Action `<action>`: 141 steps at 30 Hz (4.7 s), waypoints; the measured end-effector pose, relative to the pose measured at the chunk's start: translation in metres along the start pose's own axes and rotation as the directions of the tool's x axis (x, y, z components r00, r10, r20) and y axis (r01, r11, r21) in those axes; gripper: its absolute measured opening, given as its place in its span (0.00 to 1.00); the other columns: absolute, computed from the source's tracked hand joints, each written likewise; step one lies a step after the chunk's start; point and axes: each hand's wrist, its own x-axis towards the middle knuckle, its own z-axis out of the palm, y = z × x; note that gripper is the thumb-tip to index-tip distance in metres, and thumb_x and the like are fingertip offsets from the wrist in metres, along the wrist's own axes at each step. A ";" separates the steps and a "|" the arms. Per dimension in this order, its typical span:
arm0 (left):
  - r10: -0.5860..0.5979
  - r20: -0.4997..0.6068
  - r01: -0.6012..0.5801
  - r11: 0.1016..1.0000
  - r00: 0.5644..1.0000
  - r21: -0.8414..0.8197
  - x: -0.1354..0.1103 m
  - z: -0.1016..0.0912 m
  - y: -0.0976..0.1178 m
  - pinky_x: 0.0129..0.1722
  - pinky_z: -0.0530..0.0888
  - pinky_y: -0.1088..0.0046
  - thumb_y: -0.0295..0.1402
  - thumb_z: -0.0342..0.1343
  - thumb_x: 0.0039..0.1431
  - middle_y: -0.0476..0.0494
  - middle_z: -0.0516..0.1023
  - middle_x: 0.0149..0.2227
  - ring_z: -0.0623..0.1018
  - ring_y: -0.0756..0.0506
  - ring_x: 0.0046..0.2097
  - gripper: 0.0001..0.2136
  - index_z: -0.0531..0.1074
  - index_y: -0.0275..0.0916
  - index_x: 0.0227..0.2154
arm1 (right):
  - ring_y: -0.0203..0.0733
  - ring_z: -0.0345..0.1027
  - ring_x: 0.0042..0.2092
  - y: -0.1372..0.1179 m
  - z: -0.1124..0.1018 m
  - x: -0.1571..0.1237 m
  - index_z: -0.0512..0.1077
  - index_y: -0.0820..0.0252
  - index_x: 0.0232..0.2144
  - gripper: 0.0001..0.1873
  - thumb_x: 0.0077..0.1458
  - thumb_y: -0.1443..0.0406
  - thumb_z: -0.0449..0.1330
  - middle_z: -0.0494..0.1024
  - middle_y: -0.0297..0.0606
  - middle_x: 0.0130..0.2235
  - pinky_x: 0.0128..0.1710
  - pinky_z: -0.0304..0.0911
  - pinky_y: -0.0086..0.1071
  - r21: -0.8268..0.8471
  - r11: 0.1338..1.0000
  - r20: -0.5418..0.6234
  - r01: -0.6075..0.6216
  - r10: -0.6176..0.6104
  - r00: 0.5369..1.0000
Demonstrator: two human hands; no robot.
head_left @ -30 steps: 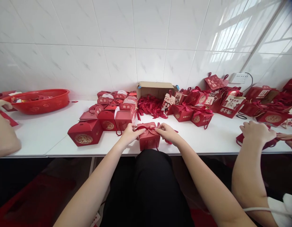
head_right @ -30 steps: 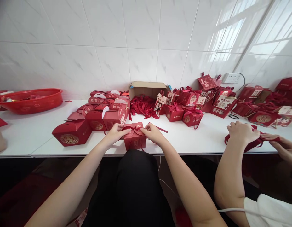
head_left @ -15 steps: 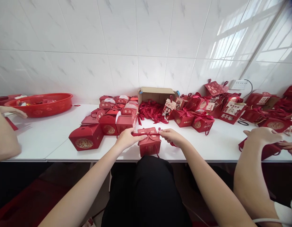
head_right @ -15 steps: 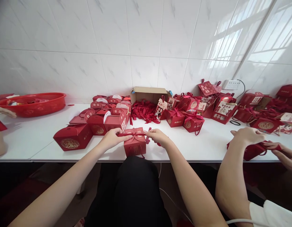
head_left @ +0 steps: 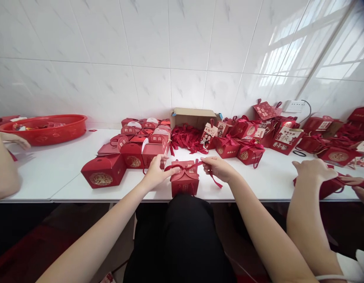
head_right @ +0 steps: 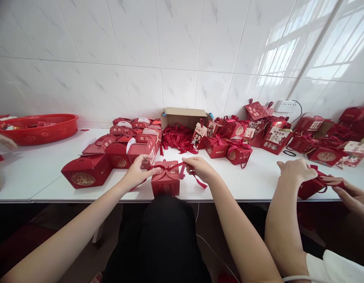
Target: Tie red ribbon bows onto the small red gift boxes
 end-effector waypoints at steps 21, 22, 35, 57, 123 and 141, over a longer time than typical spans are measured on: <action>0.273 -0.216 -0.216 0.943 0.937 0.253 0.011 0.019 0.057 0.41 0.69 0.63 0.35 0.57 0.47 0.47 0.73 0.36 0.74 0.44 0.36 0.17 0.61 0.42 0.40 | 0.32 0.57 0.24 -0.017 0.019 -0.007 0.75 0.60 0.29 0.14 0.41 0.57 0.67 0.65 0.29 0.20 0.24 0.52 0.28 -0.102 0.975 -0.046 0.197 -0.202 0.978; 0.266 -0.216 -0.213 0.947 0.940 0.242 0.012 0.019 0.057 0.41 0.69 0.63 0.35 0.57 0.48 0.47 0.72 0.36 0.74 0.44 0.36 0.16 0.61 0.42 0.40 | 0.33 0.58 0.25 -0.014 0.024 -0.004 0.75 0.59 0.32 0.14 0.43 0.57 0.66 0.66 0.29 0.21 0.24 0.53 0.28 -0.162 0.956 -0.040 0.245 -0.255 0.966; 0.065 0.119 -0.048 0.989 0.991 -0.143 0.009 -0.008 0.027 0.41 0.69 0.69 0.41 0.63 0.42 0.48 0.70 0.36 0.72 0.47 0.39 0.22 0.65 0.40 0.40 | 0.36 0.61 0.26 0.017 0.059 0.018 0.61 0.55 0.26 0.11 0.56 0.57 0.50 0.67 0.32 0.25 0.27 0.59 0.29 -0.300 0.873 -0.089 0.385 -0.428 0.900; 0.140 0.171 -0.095 0.965 0.975 -0.246 0.019 -0.013 0.082 0.24 0.63 0.76 0.44 0.54 0.54 0.52 0.66 0.20 0.65 0.52 0.23 0.14 0.71 0.37 0.25 | 0.38 0.67 0.28 0.005 0.079 0.009 0.71 0.58 0.24 0.08 0.47 0.70 0.52 0.76 0.34 0.27 0.30 0.58 0.29 -0.601 0.728 -0.126 0.329 -0.493 0.861; 0.312 0.016 -0.308 0.928 0.950 0.208 0.006 0.012 0.018 0.33 0.67 0.69 0.37 0.58 0.51 0.45 0.74 0.27 0.72 0.45 0.33 0.10 0.75 0.40 0.20 | 0.42 0.68 0.33 0.018 0.077 0.008 0.72 0.58 0.27 0.09 0.57 0.68 0.53 0.76 0.38 0.30 0.36 0.61 0.33 -0.729 0.535 -0.087 0.426 -0.690 0.719; 0.350 -0.078 -0.336 0.930 0.934 0.147 -0.002 0.023 0.014 0.36 0.71 0.69 0.28 0.51 0.55 0.44 0.76 0.30 0.74 0.46 0.33 0.09 0.73 0.39 0.23 | 0.46 0.66 0.48 0.025 0.069 0.020 0.71 0.60 0.18 0.18 0.57 0.62 0.52 0.74 0.46 0.46 0.48 0.60 0.41 -0.541 0.772 -0.134 0.333 -0.471 0.872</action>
